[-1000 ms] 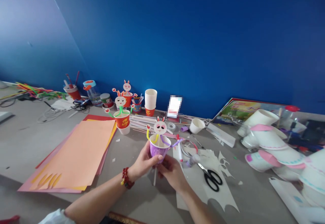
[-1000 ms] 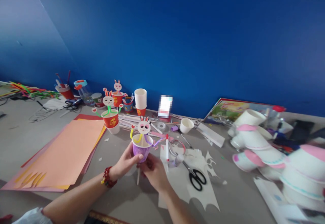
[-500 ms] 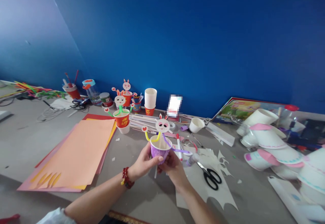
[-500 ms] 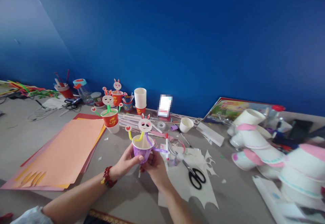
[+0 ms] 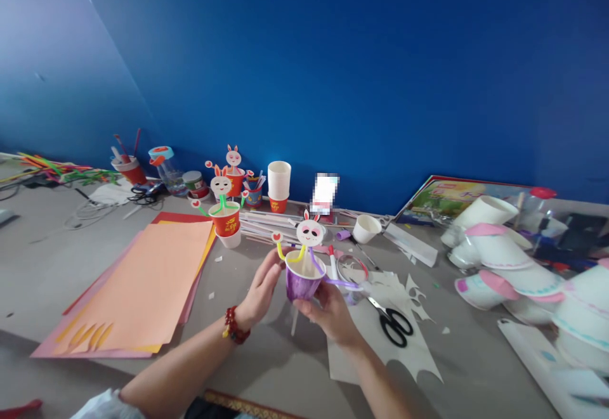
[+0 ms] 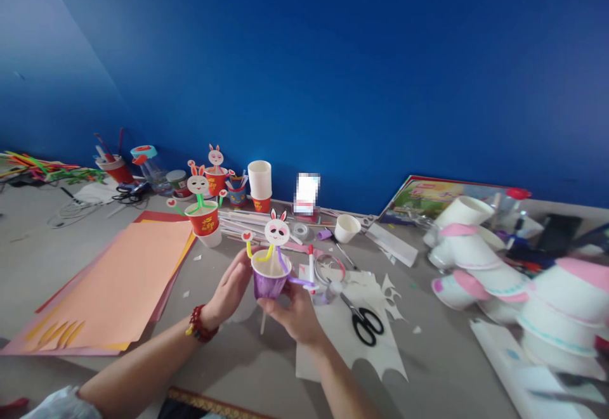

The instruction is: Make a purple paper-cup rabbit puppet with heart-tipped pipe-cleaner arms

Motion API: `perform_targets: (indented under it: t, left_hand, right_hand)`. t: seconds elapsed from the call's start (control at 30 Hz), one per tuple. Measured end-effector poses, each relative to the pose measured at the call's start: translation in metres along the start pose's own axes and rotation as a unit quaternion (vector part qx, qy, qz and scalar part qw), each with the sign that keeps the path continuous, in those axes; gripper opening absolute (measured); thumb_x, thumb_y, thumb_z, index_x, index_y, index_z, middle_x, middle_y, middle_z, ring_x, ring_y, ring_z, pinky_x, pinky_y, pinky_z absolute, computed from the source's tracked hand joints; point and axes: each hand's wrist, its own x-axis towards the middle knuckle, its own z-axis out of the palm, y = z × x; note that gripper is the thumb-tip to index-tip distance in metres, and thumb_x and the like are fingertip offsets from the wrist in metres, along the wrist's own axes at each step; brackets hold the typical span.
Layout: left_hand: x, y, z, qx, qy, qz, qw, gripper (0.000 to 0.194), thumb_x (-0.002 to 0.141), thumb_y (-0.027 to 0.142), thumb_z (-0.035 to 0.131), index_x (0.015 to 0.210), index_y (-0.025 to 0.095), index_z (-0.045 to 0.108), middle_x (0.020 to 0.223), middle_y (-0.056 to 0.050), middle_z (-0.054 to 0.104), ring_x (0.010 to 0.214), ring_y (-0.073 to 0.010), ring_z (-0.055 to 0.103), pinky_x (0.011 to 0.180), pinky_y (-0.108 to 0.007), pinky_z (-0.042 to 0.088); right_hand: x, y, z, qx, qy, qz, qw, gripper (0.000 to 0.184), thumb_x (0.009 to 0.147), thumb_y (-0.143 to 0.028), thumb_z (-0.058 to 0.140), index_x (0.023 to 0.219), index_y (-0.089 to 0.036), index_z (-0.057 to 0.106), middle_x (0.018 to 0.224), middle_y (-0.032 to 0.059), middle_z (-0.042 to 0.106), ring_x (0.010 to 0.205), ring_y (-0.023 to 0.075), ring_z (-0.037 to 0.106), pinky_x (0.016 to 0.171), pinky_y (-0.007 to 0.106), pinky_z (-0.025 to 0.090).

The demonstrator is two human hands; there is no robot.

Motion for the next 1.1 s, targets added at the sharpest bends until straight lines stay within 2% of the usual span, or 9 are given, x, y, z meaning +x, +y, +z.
perform_targets:
  t: [0.07, 0.17, 0.33, 0.43, 0.53, 0.67, 0.87, 1.0, 1.1]
  left_hand:
    - [0.004, 0.007, 0.002, 0.017, 0.069, 0.011, 0.997, 0.027, 0.09, 0.043, 0.063, 0.104, 0.02, 0.064, 0.099, -0.004, 0.065, 0.094, -0.0178, 0.059, 0.089, -0.028, 0.047]
    - [0.008, 0.013, 0.003, 0.034, 0.108, 0.022, 0.993, 0.019, 0.086, 0.036, 0.07, 0.09, 0.019, 0.063, 0.085, 0.0, 0.061, 0.08, -0.0126, 0.054, 0.077, -0.021, 0.045]
    - [0.011, 0.013, -0.001, 0.012, 0.093, 0.041, 0.995, 0.015, 0.084, 0.032, 0.072, 0.088, 0.019, 0.066, 0.089, -0.002, 0.062, 0.085, -0.0139, 0.056, 0.082, -0.024, 0.046]
    - [0.013, 0.014, -0.003, 0.008, 0.071, 0.058, 0.996, 0.01, 0.084, 0.028, 0.073, 0.085, 0.019, 0.069, 0.094, -0.003, 0.06, 0.092, -0.0149, 0.056, 0.085, -0.025, 0.046]
    - [0.015, 0.017, -0.003, 0.003, 0.059, 0.063, 0.996, 0.009, 0.082, 0.027, 0.074, 0.081, 0.018, 0.071, 0.095, -0.003, 0.059, 0.092, -0.0149, 0.056, 0.083, -0.025, 0.046]
    - [0.014, 0.016, -0.003, -0.001, 0.079, 0.037, 0.996, 0.013, 0.081, 0.029, 0.076, 0.084, 0.018, 0.07, 0.093, -0.003, 0.062, 0.089, -0.0146, 0.058, 0.083, -0.026, 0.048]
    - [0.014, 0.015, 0.0, -0.031, 0.089, -0.004, 0.996, 0.021, 0.079, 0.031, 0.078, 0.088, 0.018, 0.064, 0.086, -0.001, 0.065, 0.079, -0.012, 0.06, 0.079, -0.024, 0.05]
    - [0.012, 0.017, 0.006, -0.043, 0.072, -0.036, 0.996, 0.023, 0.078, 0.031, 0.078, 0.087, 0.017, 0.063, 0.085, -0.001, 0.064, 0.076, -0.0112, 0.059, 0.075, -0.024, 0.05]
    - [0.009, 0.015, 0.01, -0.052, 0.049, -0.058, 0.996, 0.022, 0.079, 0.031, 0.078, 0.087, 0.017, 0.063, 0.085, 0.0, 0.063, 0.076, -0.0107, 0.058, 0.074, -0.023, 0.05]
  right_hand:
    - [0.0, -0.004, 0.0, -0.009, 0.0, -0.001, 1.0, 0.047, 0.073, -0.04, 0.081, 0.112, -0.018, 0.066, 0.11, 0.0131, 0.072, 0.098, 0.0308, 0.068, 0.089, 0.045, 0.054]
    - [0.001, -0.01, 0.001, -0.024, -0.004, 0.002, 1.0, 0.046, 0.072, -0.041, 0.082, 0.109, -0.018, 0.067, 0.109, 0.0129, 0.072, 0.096, 0.03, 0.067, 0.089, 0.044, 0.053]
    - [0.001, -0.012, -0.001, 0.036, -0.021, 0.036, 0.998, 0.045, 0.074, -0.044, 0.079, 0.109, -0.019, 0.067, 0.099, 0.0094, 0.072, 0.091, 0.0263, 0.066, 0.085, 0.04, 0.054]
    - [0.0, -0.014, -0.003, 0.084, -0.039, 0.066, 0.993, 0.049, 0.073, -0.047, 0.079, 0.111, -0.02, 0.066, 0.099, 0.009, 0.072, 0.092, 0.0259, 0.066, 0.085, 0.04, 0.054]
    - [-0.001, -0.017, -0.004, 0.096, -0.029, 0.071, 0.992, 0.049, 0.072, -0.047, 0.079, 0.111, -0.02, 0.066, 0.101, 0.0083, 0.072, 0.096, 0.0264, 0.066, 0.089, 0.039, 0.053]
    - [-0.001, -0.017, -0.002, 0.088, -0.008, 0.06, 0.994, 0.05, 0.073, -0.045, 0.079, 0.114, -0.021, 0.064, 0.106, 0.0087, 0.072, 0.1, 0.0266, 0.065, 0.091, 0.039, 0.052]
    - [-0.001, -0.01, -0.003, 0.028, -0.016, 0.035, 0.999, 0.055, 0.071, -0.047, 0.082, 0.116, -0.021, 0.065, 0.109, 0.0114, 0.071, 0.101, 0.0292, 0.065, 0.092, 0.044, 0.051]
    - [-0.002, -0.005, -0.008, 0.045, 0.012, 0.009, 0.999, 0.049, 0.082, -0.06, 0.067, 0.117, -0.026, 0.067, 0.111, 0.0101, 0.072, 0.113, 0.0306, 0.062, 0.106, 0.048, 0.043]
    - [-0.003, -0.004, -0.012, 0.059, 0.042, -0.008, 0.997, 0.052, 0.087, -0.065, 0.058, 0.124, -0.029, 0.063, 0.111, 0.0094, 0.072, 0.12, 0.0299, 0.059, 0.112, 0.048, 0.037]
